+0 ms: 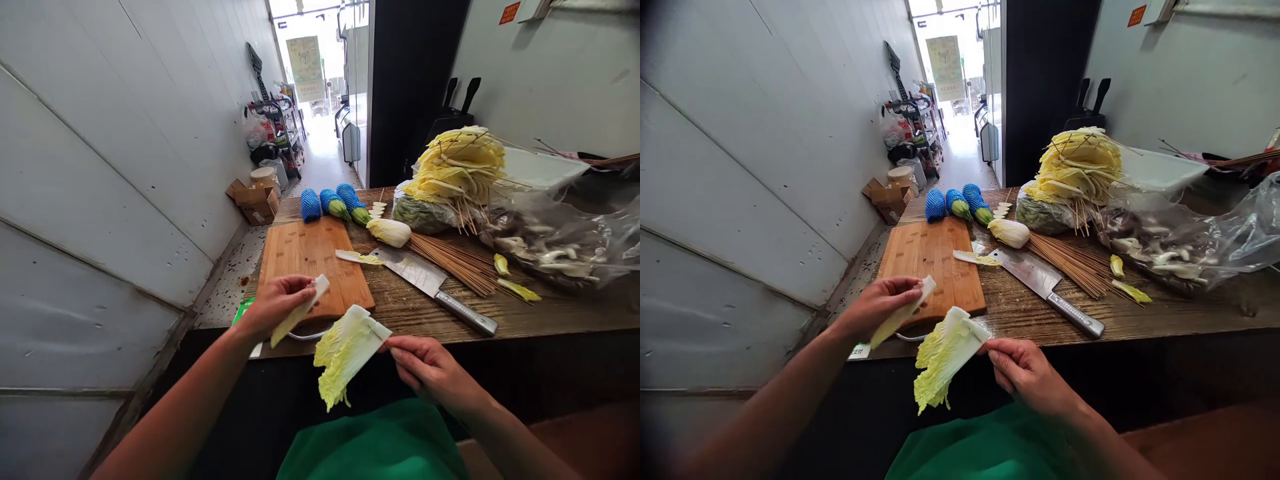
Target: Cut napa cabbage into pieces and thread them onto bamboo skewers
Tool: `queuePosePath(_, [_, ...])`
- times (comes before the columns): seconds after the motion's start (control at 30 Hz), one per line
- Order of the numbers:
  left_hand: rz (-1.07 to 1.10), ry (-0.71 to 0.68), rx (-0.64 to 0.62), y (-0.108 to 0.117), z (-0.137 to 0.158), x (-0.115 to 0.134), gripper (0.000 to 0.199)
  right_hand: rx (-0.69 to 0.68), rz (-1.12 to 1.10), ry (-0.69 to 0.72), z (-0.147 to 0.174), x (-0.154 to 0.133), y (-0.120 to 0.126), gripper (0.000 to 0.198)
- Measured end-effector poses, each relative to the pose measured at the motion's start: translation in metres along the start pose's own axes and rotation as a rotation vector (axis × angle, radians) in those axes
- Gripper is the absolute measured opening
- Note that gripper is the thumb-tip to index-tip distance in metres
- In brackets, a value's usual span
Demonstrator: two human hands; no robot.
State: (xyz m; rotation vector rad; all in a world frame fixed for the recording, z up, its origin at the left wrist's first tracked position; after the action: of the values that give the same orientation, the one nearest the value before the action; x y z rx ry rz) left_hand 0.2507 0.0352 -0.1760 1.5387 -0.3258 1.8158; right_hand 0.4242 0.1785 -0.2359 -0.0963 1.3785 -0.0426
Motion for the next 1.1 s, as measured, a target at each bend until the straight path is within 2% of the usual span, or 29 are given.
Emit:
queuePosePath(0.1, [0.407,0.238,-0.085,-0.041,0.019,-0.022,0.037,-0.012,-0.011,-0.002,0.0,0.001,0.001,0.042])
queuePosePath(0.17, [0.55,0.295,-0.093,-0.055,0.025,-0.026,0.03,-0.019,-0.001,0.006,0.0,0.002,0.001,0.042])
queuePosePath(0.23, [0.631,0.293,-0.093,-0.059,0.027,-0.024,0.024,-0.039,0.002,-0.008,0.001,0.005,0.0,0.041])
queuePosePath(0.4, [0.623,0.331,-0.143,-0.06,0.028,-0.028,0.027,-0.061,0.006,-0.045,0.002,0.012,0.0,0.041])
queuePosePath(0.57, [0.612,0.312,-0.092,-0.056,0.027,-0.032,0.025,-0.071,0.013,-0.038,0.001,0.01,-0.001,0.04])
queuePosePath(0.83, [0.682,0.315,-0.13,-0.067,0.029,-0.027,0.02,-0.088,-0.027,-0.058,0.003,0.009,-0.003,0.038])
queuePosePath(1.1, [0.653,0.287,-0.115,-0.066,0.029,-0.024,0.022,-0.072,-0.023,-0.049,0.003,0.009,-0.002,0.04])
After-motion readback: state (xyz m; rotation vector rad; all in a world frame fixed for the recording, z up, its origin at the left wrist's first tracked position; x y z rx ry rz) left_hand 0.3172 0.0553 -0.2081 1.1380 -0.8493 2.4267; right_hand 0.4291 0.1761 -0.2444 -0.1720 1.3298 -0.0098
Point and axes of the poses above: each hand's wrist, its own z-axis away from the middle knuckle, its own y-axis out of the back of the hand, x = y × z, the point moved 9 cm from there along -z, towards the middle knuckle, and after that the axes turned 4 degrees about z, right-handed, at the moved point
